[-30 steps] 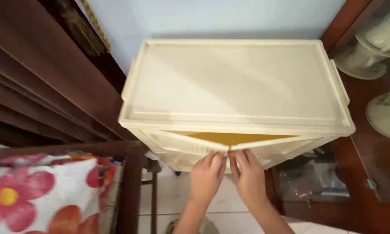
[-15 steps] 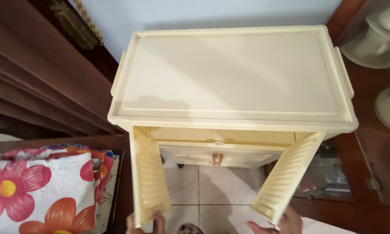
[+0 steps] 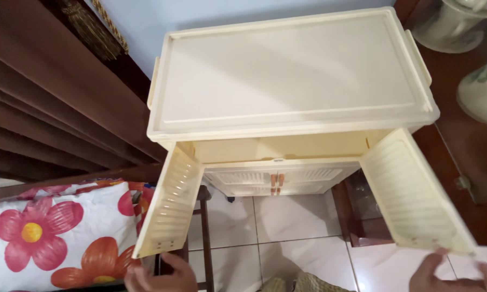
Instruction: The person folds towels and patterned bed linens on a wooden table and places them into a white plastic storage cabinet. The person opens the cabinet doors, stacks the folded items inside, and closes the doors.
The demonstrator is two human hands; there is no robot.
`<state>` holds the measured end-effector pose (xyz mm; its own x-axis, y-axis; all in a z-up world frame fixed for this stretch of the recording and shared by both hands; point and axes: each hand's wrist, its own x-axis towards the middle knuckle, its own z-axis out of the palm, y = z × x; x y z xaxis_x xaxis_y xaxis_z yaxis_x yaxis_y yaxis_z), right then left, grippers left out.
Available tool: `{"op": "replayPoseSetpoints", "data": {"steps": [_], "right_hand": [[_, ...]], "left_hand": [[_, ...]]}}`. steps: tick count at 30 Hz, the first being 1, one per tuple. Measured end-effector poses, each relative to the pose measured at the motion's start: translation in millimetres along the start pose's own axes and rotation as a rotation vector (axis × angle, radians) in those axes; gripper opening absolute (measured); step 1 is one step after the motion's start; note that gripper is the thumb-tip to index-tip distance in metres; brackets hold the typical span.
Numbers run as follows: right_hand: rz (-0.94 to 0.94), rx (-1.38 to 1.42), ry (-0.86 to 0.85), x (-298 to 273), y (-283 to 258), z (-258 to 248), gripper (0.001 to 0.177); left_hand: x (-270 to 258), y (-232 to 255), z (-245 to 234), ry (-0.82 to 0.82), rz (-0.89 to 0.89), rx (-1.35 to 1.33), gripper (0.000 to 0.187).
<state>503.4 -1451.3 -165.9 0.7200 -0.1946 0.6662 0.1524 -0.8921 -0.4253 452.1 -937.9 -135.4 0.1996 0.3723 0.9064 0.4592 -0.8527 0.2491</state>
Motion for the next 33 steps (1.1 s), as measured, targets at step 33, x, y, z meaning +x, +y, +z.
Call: {"op": "replayPoseSetpoints", "data": {"steps": [33], "right_hand": [[-0.413,0.207,-0.201,53.5,-87.6,71.9,0.028]], "left_hand": [[-7.1,28.3,-87.2,-0.846,-0.111,-0.576,0.028]]}}
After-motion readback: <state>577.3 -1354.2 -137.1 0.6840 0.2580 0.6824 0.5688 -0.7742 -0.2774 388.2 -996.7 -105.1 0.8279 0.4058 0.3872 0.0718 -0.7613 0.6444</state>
